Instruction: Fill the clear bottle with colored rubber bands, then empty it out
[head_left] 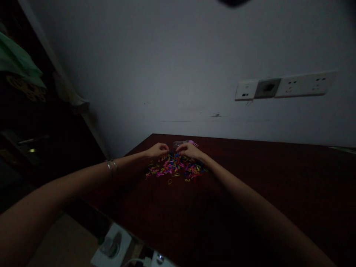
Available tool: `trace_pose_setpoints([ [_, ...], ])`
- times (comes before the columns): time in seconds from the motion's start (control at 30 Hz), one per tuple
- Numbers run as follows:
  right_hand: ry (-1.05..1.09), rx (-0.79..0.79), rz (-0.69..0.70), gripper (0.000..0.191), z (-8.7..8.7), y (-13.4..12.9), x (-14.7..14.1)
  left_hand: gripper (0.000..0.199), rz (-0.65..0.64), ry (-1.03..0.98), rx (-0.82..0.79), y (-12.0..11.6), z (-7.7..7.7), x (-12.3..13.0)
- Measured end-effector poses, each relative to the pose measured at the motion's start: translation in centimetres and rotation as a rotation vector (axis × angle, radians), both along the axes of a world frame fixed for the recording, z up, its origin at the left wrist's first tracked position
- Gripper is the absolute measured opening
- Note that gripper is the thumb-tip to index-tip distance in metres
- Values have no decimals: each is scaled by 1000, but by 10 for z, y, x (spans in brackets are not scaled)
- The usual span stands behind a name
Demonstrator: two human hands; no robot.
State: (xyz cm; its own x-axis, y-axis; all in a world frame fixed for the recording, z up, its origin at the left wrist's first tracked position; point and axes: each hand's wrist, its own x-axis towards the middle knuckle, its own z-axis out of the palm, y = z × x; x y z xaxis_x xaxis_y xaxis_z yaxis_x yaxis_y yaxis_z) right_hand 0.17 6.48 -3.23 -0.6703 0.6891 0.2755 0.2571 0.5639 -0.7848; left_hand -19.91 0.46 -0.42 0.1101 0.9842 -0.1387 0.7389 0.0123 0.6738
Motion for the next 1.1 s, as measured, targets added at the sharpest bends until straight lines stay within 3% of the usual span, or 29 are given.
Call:
trace_pose_setpoints([
  [0.17,110,-157,-12,20,3,2,3,22,52,-48,58,14,0,-6],
  [0.3,114,-213,-83,19,-4,4,6,17,-20,107,96,20,-3,-12],
  [0.4,33,-142,-100,20,-11,7,12,22,-172,305,65,14,-6,-11],
  [0.5,-132,-10,-42,22,-11,6,22,39,-304,419,-19,3,-12,-3],
  [0.63,-424,113,55,50,-6,-4,35,49,-388,475,64,-5,-22,8],
  [0.73,-588,181,84,58,-5,-11,39,40,-361,521,99,-3,-26,12],
  [0.87,-604,221,120,41,-8,-14,38,20,-293,546,77,2,-24,9],
  [0.97,-553,201,78,30,-10,-10,37,16,-217,625,73,8,-21,-1],
  [1.1,-305,173,-48,19,-7,-5,34,18,-103,711,126,20,-20,-25],
])
